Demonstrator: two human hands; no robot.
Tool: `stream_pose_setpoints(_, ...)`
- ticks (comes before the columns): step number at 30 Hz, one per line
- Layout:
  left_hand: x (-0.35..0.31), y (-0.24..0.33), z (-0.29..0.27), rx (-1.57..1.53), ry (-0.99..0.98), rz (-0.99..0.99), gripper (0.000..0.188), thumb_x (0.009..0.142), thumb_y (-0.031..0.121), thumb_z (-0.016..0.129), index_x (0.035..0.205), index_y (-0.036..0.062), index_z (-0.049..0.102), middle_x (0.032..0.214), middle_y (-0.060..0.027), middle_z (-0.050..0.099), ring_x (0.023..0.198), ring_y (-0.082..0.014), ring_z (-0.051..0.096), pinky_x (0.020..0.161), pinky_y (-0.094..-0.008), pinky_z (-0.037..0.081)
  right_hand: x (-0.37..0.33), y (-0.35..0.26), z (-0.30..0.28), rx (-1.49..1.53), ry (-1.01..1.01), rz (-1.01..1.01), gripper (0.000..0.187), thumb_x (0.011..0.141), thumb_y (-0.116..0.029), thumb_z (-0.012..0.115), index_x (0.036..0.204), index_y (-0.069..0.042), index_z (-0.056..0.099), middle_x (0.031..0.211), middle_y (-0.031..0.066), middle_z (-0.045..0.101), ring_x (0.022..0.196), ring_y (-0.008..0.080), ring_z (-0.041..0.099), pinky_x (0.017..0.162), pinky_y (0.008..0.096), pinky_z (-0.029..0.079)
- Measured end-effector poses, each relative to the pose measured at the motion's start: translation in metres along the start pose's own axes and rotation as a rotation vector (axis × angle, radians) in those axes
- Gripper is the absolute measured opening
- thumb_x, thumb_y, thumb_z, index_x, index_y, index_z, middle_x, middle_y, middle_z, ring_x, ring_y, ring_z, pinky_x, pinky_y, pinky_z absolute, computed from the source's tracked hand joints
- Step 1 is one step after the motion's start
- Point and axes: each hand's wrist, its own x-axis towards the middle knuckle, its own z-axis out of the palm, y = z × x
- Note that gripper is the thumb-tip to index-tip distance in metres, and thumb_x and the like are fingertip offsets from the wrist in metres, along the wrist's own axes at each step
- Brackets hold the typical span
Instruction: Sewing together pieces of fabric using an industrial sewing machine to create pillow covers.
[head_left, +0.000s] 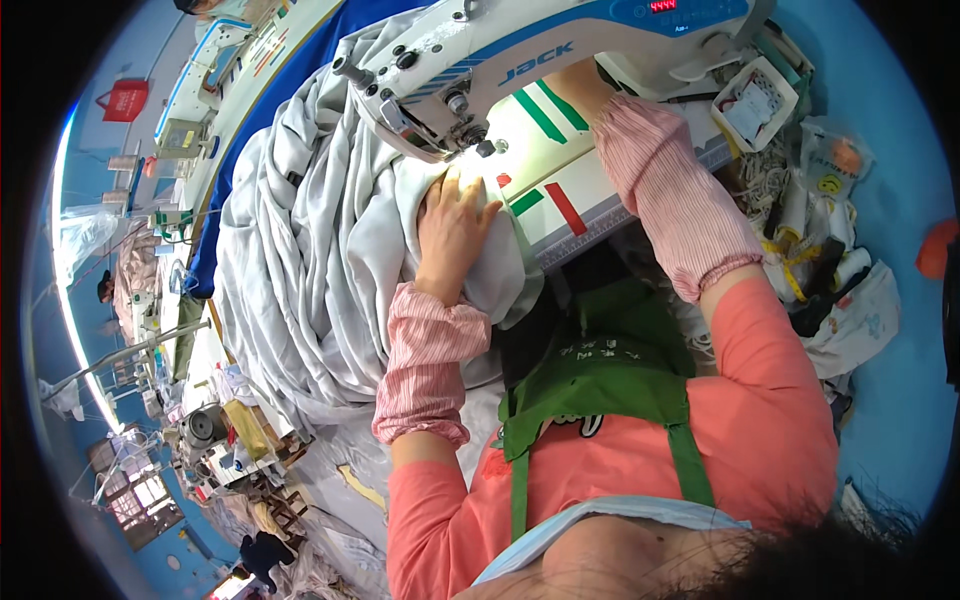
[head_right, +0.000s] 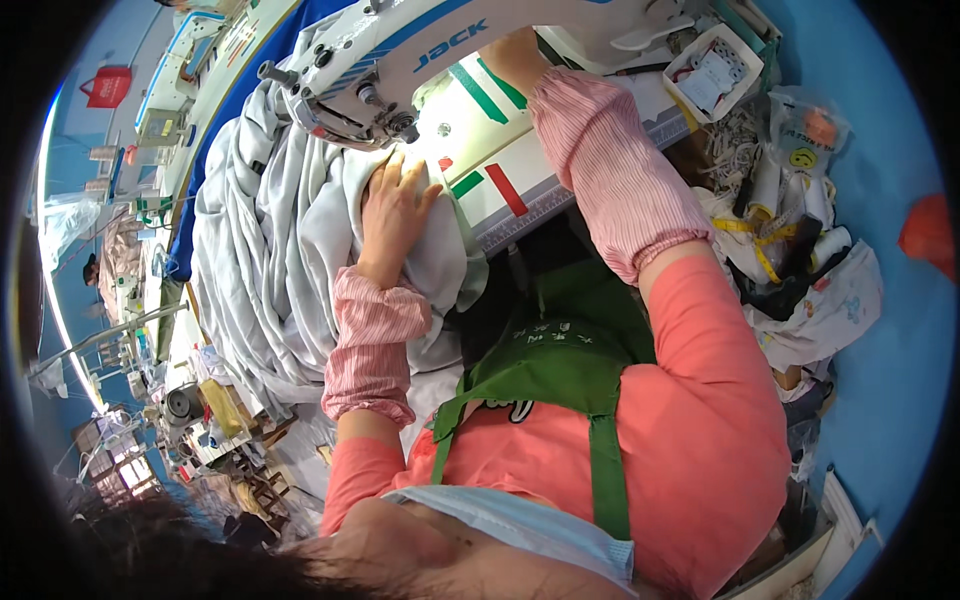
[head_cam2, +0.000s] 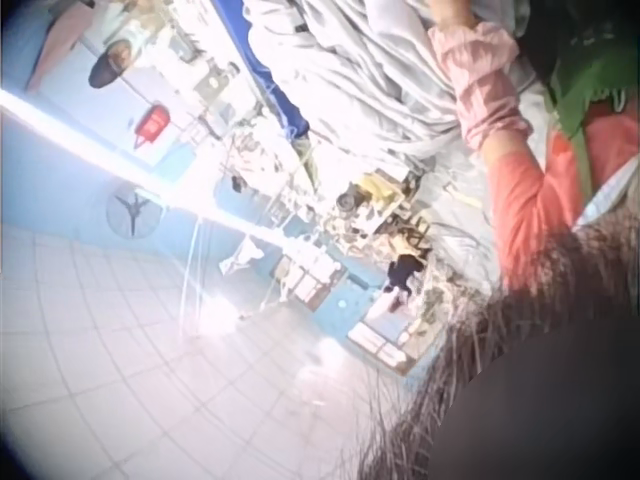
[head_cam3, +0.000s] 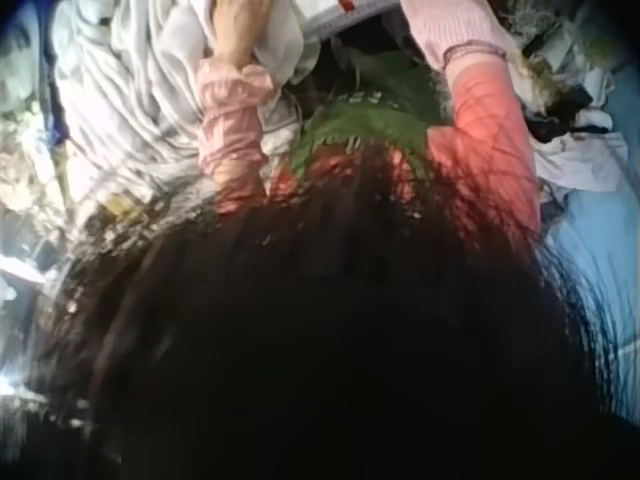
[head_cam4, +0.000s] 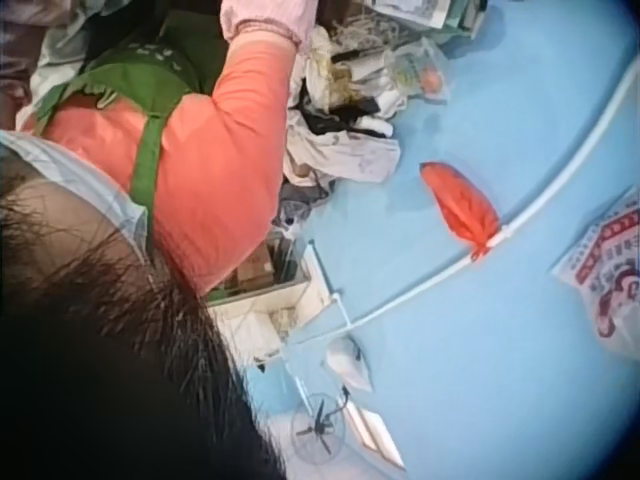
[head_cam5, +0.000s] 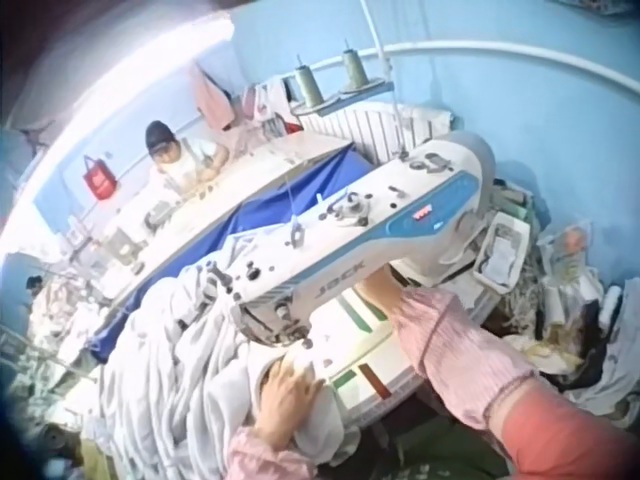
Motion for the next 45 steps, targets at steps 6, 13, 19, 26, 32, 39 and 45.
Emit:
stream_pose_setpoints(6,-0.004,0.016,-0.018,0.053,0.106,0.051,0.035,0.081,0.030,0.069,0.108,0.0081,0.064,0.119,-0.0137,0.059,0.110,-0.0316,0.055,0.087,-0.0416,0.046,-0.015,-0.008,-0.040,0.061,-0.132,0.022,0.012,0.082,-0.015,0.067,0.080,-0.004,0.063,0.075,0.0105,0.065,0.070,0.0268,0.062,0.067,0.0385,0.049)
stream_pose_setpoints(13,0.020,0.046,-0.015,-0.376,0.285,0.076,0.021,0.084,0.014,0.067,0.101,0.0021,0.066,0.097,-0.0129,0.068,0.080,-0.0311,0.067,0.068,-0.0369,0.053,-0.054,-0.040,-0.100,0.380,-0.162,-0.198,0.008,0.077,-0.010,0.068,0.077,-0.008,0.060,0.075,0.0022,0.063,0.079,0.0212,0.061,0.074,0.0376,0.046)
stream_pose_setpoints(19,0.053,0.048,0.006,-0.616,0.090,-0.259,0.029,0.086,0.019,0.069,0.099,-0.0055,0.064,0.092,-0.0178,0.069,0.065,-0.0179,0.068,0.051,-0.0273,0.049,-0.067,-0.047,-0.112,0.384,-0.228,-0.157,0.007,0.077,-0.008,0.067,0.079,-0.008,0.061,0.077,0.0018,0.063,0.081,0.0209,0.062,0.081,0.0365,0.044)
stream_pose_setpoints(26,0.061,0.062,0.021,-1.564,-0.033,-0.723,0.026,0.093,0.020,0.061,0.095,-0.0055,0.062,0.088,-0.0129,0.068,0.060,-0.0116,0.060,0.043,-0.0197,0.040,-0.075,-0.053,-0.114,0.382,-0.253,-0.177,0.007,0.080,-0.012,0.066,0.085,-0.008,0.063,0.081,0.0039,0.066,0.086,0.0198,0.064,0.086,0.0357,0.045)
stream_pose_setpoints(32,0.057,0.065,0.025,-1.557,0.061,-0.726,0.022,0.091,0.014,0.059,0.090,-0.0071,0.065,0.081,-0.0105,0.067,0.054,-0.0105,0.056,0.042,-0.0218,0.038,-0.080,-0.056,-0.113,0.425,-0.327,-0.129,0.010,0.084,-0.013,0.064,0.092,-0.007,0.062,0.079,0.0047,0.066,0.081,0.0233,0.065,0.081,0.0369,0.047)
stream_pose_setpoints(39,0.044,0.057,0.018,-1.299,0.316,-0.752,0.024,0.091,0.012,0.058,0.083,-0.0091,0.066,0.073,-0.0112,0.066,0.047,-0.0112,0.053,0.041,-0.0234,0.037,-0.073,-0.056,-0.115,0.371,-0.365,-0.145,0.012,0.083,-0.009,0.065,0.094,-0.006,0.062,0.081,0.0086,0.065,0.074,0.0273,0.064,0.065,0.0366,0.052)
stream_pose_setpoints(45,0.021,0.064,0.013,-1.643,0.501,-0.755,0.013,0.088,0.008,0.063,0.090,-0.0047,0.066,0.074,-0.0068,0.065,0.059,-0.0107,0.058,0.049,-0.0218,0.040,-0.077,-0.078,-0.145,0.458,-0.423,-0.173,0.018,0.085,-0.014,0.066,0.100,-0.004,0.065,0.083,0.0092,0.068,0.070,0.0239,0.066,0.062,0.0317,0.052)
